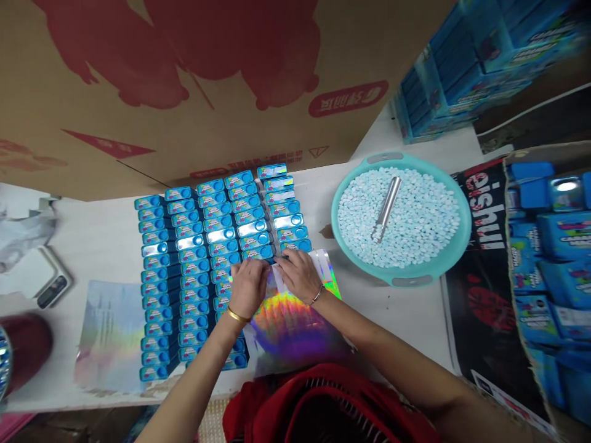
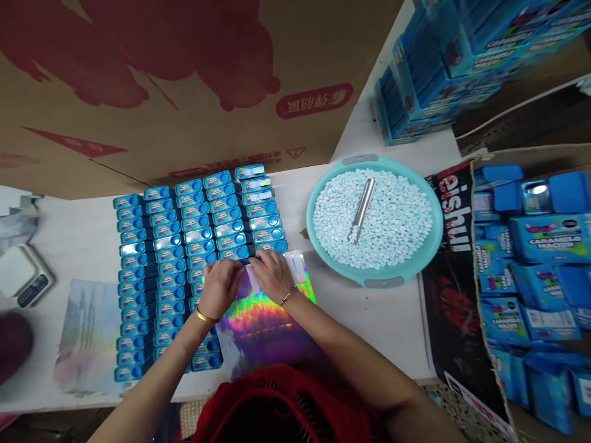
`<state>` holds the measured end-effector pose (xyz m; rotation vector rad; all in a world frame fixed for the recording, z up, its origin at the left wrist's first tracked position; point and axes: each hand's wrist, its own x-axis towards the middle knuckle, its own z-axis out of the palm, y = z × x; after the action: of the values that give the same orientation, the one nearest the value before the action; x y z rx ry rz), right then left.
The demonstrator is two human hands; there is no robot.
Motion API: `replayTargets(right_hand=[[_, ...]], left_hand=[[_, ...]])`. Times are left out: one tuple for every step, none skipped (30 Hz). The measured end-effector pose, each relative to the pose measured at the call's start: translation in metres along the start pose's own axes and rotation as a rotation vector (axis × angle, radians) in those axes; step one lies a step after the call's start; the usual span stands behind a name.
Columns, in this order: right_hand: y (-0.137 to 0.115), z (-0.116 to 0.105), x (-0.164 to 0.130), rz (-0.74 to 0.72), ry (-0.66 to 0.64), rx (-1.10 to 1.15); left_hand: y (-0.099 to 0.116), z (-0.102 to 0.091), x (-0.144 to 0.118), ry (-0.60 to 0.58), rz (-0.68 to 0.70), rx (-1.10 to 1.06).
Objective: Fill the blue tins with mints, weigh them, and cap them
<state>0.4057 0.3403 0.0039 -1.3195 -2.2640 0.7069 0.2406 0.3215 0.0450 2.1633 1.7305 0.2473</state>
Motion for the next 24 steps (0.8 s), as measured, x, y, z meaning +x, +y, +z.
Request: replayTargets(right_hand=[[-0.001, -0.001, 0.001, -0.008, -0.003, -0.023], [-0.001, -0.003, 0.002, -0.010, -0.008, -0.046], [-0.002, -0.004, 0.003, -0.008, -0.018, -0.067], [-0.003, -0.005, 0.005, -0.007, -0.033, -0.087], [-0.003, -0.006, 0.007, -0.007, -0.049, -0.106], [-0.004, -0.006, 0.010, -0.006, -0.067, -0.123], [-0.004, -0.006, 0.012, -0.004, -0.084, -0.137], [-0.005, -0.006, 0.014, -0.001, -0.100, -0.148], [-0.005, -0.006, 0.016, 0.003, -0.115, -0.155], [-0.006, -0.005, 0.018, 0.011, -0.129, -0.161], [-0.006, -0.004, 0.019, 0.021, -0.141, -0.166], [-0.006, -0.004, 0.019, 0.031, -0.150, -0.170], [-0.007, -0.002, 0.019, 0.041, -0.155, -0.173], [-0.007, -0.001, 0.019, 0.051, -0.157, -0.176], [-0.007, 0.000, 0.019, 0.058, -0.159, -0.177], [-0.006, 0.002, 0.018, 0.062, -0.161, -0.175], [-0.006, 0.003, 0.018, 0.066, -0.163, -0.166], [-0.005, 0.004, 0.017, 0.070, -0.163, -0.149], [-0.005, 0.004, 0.016, 0.076, -0.152, -0.117], [-0.004, 0.003, 0.015, 0.083, -0.124, -0.067], [-0.004, 0.001, 0.014, 0.091, -0.078, 0.008], [-0.004, -0.002, 0.013, 0.102, -0.016, 0.108], [-0.005, -0.007, 0.013, 0.115, 0.050, 0.228], [-0.006, -0.012, 0.012, 0.132, 0.107, 0.358]], left_hand=[[0.000, -0.002, -0.001, -0.008, 0.013, -0.016], [0.001, -0.003, -0.001, -0.010, 0.031, -0.016], [0.000, -0.004, -0.001, -0.004, 0.052, 0.002], [0.000, -0.005, -0.002, 0.008, 0.075, 0.038], [-0.001, -0.006, -0.002, 0.028, 0.098, 0.087], [-0.002, -0.005, -0.001, 0.049, 0.121, 0.139], [-0.003, -0.004, -0.001, 0.066, 0.140, 0.185], [-0.005, -0.003, -0.001, 0.079, 0.153, 0.221], [-0.006, -0.001, -0.002, 0.085, 0.164, 0.246], [-0.006, 0.001, -0.003, 0.087, 0.173, 0.262], [-0.007, 0.003, -0.005, 0.088, 0.184, 0.271], [-0.007, 0.005, -0.009, 0.089, 0.195, 0.272], [-0.005, 0.006, -0.013, 0.090, 0.210, 0.265], [-0.003, 0.006, -0.019, 0.087, 0.223, 0.250], [0.000, 0.004, -0.026, 0.080, 0.231, 0.224], [0.005, 0.000, -0.033, 0.067, 0.233, 0.185], [0.010, -0.005, -0.040, 0.049, 0.225, 0.128], [0.015, -0.011, -0.045, 0.037, 0.199, 0.056], [0.020, -0.017, -0.049, 0.045, 0.148, -0.030], [0.025, -0.023, -0.050, 0.086, 0.065, -0.131], [0.029, -0.029, -0.049, 0.156, -0.046, -0.251], [0.031, -0.033, -0.045, 0.244, -0.178, -0.389], [0.033, -0.036, -0.038, 0.334, -0.310, -0.538], [0.034, -0.037, -0.030, 0.410, -0.426, -0.687]])
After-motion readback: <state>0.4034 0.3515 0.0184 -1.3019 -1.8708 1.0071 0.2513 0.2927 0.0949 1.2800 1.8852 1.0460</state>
